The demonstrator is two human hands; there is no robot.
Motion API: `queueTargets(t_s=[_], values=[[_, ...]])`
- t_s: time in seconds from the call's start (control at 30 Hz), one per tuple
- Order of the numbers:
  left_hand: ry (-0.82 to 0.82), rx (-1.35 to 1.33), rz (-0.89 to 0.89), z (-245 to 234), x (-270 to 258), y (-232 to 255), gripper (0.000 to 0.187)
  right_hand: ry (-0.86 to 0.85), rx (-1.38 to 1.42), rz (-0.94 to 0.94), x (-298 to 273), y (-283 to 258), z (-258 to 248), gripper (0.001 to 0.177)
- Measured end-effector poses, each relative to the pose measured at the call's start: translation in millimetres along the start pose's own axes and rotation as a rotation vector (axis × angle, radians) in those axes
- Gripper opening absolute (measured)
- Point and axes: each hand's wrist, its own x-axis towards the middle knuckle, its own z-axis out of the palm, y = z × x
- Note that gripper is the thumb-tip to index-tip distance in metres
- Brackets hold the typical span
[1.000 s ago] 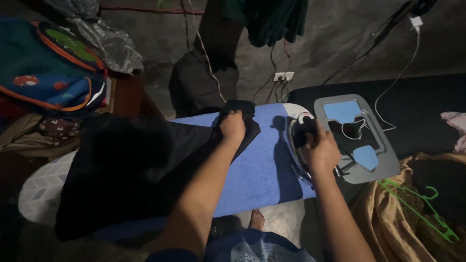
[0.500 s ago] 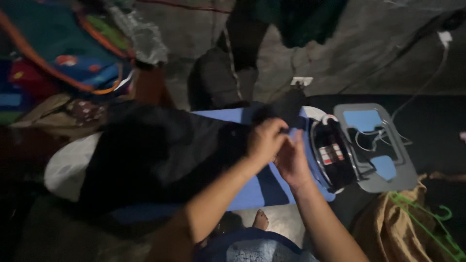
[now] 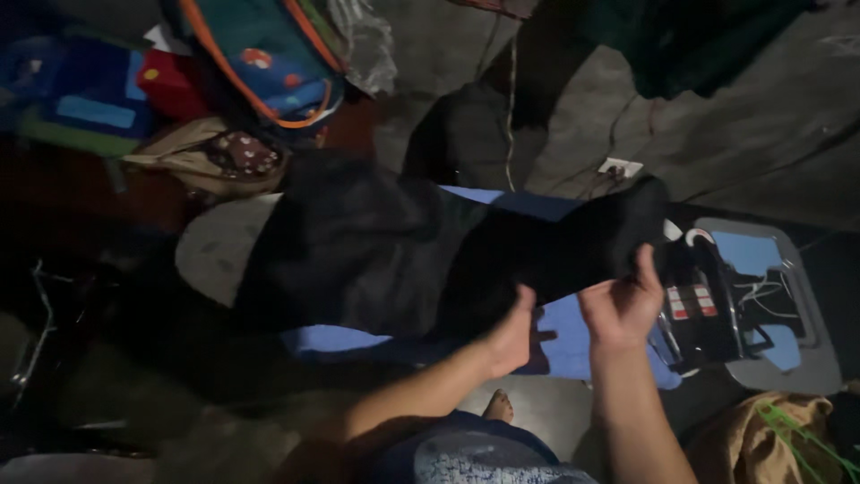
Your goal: The person irons a black garment on a blue ironing board. They smooth the fabric with their hands and use a steam iron to press the material, moving the iron back and forth across the surface.
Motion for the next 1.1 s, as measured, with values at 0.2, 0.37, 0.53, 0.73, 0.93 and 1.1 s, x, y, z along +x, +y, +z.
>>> queueTargets(t_s=[0.2, 0.37, 0.53, 0.73, 0.93, 1.1], values=[[0.078, -0.527, 0.437, -86.8, -11.1, 88.0, 0.071, -0.034, 0.003, -0.096, -0.5, -4.1, -33.2, 0.025], [0.117, -0.461, 0.827, -113.3, -75.8, 208.4, 0.068, 0.163, -0.111, -0.018, 55.6, 8.5, -65.8, 0.014], [0.312, -0.303, 1.059, -122.6, -137.7, 231.5, 0.086, -0.039, -0.134, 0.032, 48.3, 43.6, 7.5, 0.022], [0.387, -0.498, 0.881, -153.3, -146.4, 136.3, 0.106, 0.214, -0.487, -0.018, 27.5, 70.6, -87.7, 0.018], [0.552, -0.095, 0.431, -147.4, -72.7, 18.5, 0.093, 0.152, -0.697, 0.217, 9.5, 58.7, -207.5, 0.019], [0.734, -0.121, 0.110, -171.2, -2.9, 5.5, 0.074, 0.283, -0.485, 0.130, -1.9, 60.9, -134.8, 0.030]])
